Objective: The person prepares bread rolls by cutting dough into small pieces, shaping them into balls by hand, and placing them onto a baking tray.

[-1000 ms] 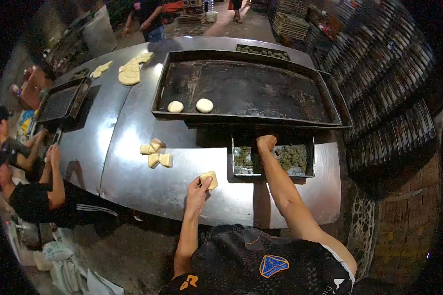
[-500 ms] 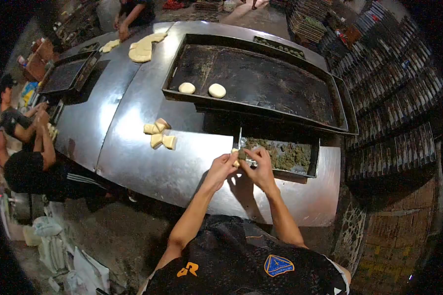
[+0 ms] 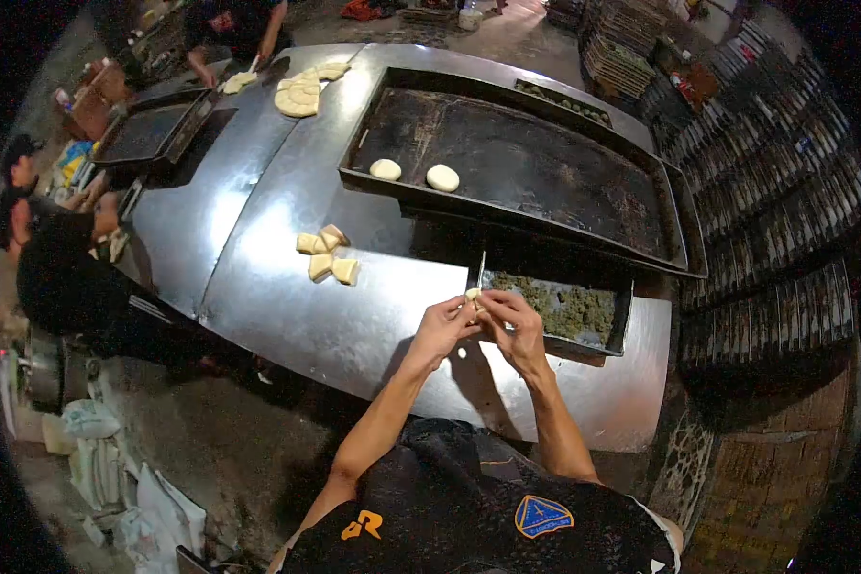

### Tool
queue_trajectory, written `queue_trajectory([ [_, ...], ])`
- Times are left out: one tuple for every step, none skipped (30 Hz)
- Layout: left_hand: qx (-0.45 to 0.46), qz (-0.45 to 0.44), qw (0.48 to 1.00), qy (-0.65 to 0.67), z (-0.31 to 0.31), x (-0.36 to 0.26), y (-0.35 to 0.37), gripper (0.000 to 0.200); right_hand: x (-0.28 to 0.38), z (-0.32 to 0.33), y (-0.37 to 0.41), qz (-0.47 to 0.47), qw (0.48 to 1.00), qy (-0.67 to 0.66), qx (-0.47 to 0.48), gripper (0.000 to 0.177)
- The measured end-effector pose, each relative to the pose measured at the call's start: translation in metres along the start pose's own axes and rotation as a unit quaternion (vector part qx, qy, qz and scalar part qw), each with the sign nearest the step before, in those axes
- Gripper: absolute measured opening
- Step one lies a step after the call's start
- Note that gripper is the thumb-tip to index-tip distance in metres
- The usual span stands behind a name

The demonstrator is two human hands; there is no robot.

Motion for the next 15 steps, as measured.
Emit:
queue_trajectory([
  [-0.023, -0.008, 0.999, -0.035, 0.003, 0.004, -0.001, 0.040, 0.001, 0.002, -0.003, 0.005, 1.000, 0.008, 0.013, 0.029],
  [-0.024, -0.007, 0.999, -0.036, -0.003, -0.006, 0.004, 0.040, 0.004, 0.003, -0.005, 0.009, 1.000, 0.017, 0.025, 0.030],
  [-0.032, -0.031, 0.974, -0.222, -0.015, -0.033, 0.012, 0.038, 0.020, 0.010, -0.012, -0.014, 1.000, 0.019, 0.011, 0.029],
  [-0.040, -0.055, 0.914, -0.399, -0.023, -0.050, 0.016, 0.036, 0.015, 0.008, -0.011, -0.014, 1.000, 0.019, 0.011, 0.029],
  [-0.013, -0.127, 0.899, -0.420, -0.020, -0.038, 0.010, 0.038, 0.009, 0.004, -0.009, 0.014, 0.999, 0.026, 0.017, 0.028],
  [-0.016, -0.129, 0.899, -0.418, -0.013, -0.032, 0.012, 0.038, 0.010, 0.002, -0.008, 0.044, 0.998, 0.034, 0.024, 0.028],
  [0.025, -0.165, 0.903, -0.395, -0.014, -0.030, 0.017, 0.040, 0.002, 0.002, -0.006, 0.013, 0.999, -0.007, 0.030, 0.027],
  [0.064, -0.202, 0.904, -0.371, -0.017, -0.033, 0.023, 0.041, 0.003, 0.003, -0.004, 0.017, 0.999, -0.006, 0.033, 0.027],
  [0.082, -0.065, 0.987, -0.121, -0.014, -0.030, 0.027, 0.048, -0.006, 0.005, -0.002, -0.037, 0.996, -0.077, 0.022, 0.025],
  [0.080, -0.065, 0.987, -0.123, -0.013, -0.038, 0.031, 0.048, -0.015, 0.004, 0.000, -0.093, 0.984, -0.150, 0.008, 0.024],
  [0.070, -0.021, 0.995, -0.064, -0.008, -0.035, 0.035, 0.050, -0.015, -0.001, 0.003, -0.112, 0.978, -0.175, 0.028, 0.024],
  [0.058, 0.024, 0.998, -0.003, -0.003, -0.028, 0.040, 0.053, 0.006, -0.003, 0.001, -0.088, 0.983, -0.149, 0.053, 0.026],
  [0.062, 0.028, 0.995, 0.076, -0.005, -0.024, 0.041, 0.054, 0.029, -0.007, -0.001, -0.044, 0.986, -0.145, 0.070, 0.027],
  [0.073, -0.014, 0.996, 0.051, -0.007, -0.030, 0.045, 0.051, 0.047, -0.012, -0.003, 0.001, 0.986, -0.140, 0.085, 0.029],
  [0.062, -0.007, 0.997, 0.042, -0.004, -0.030, 0.046, 0.053, 0.041, -0.015, -0.002, 0.031, 0.993, -0.097, 0.058, 0.028],
])
Point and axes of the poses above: each hand's wrist, its own y-axis away from the middle knuckle, its own z-axis out of the back of the hand, x = y × z, the point moved 9 cm from there along -y, towards the middle knuckle, and after that the axes turned 1 degree about y, right-handed, at the moved point
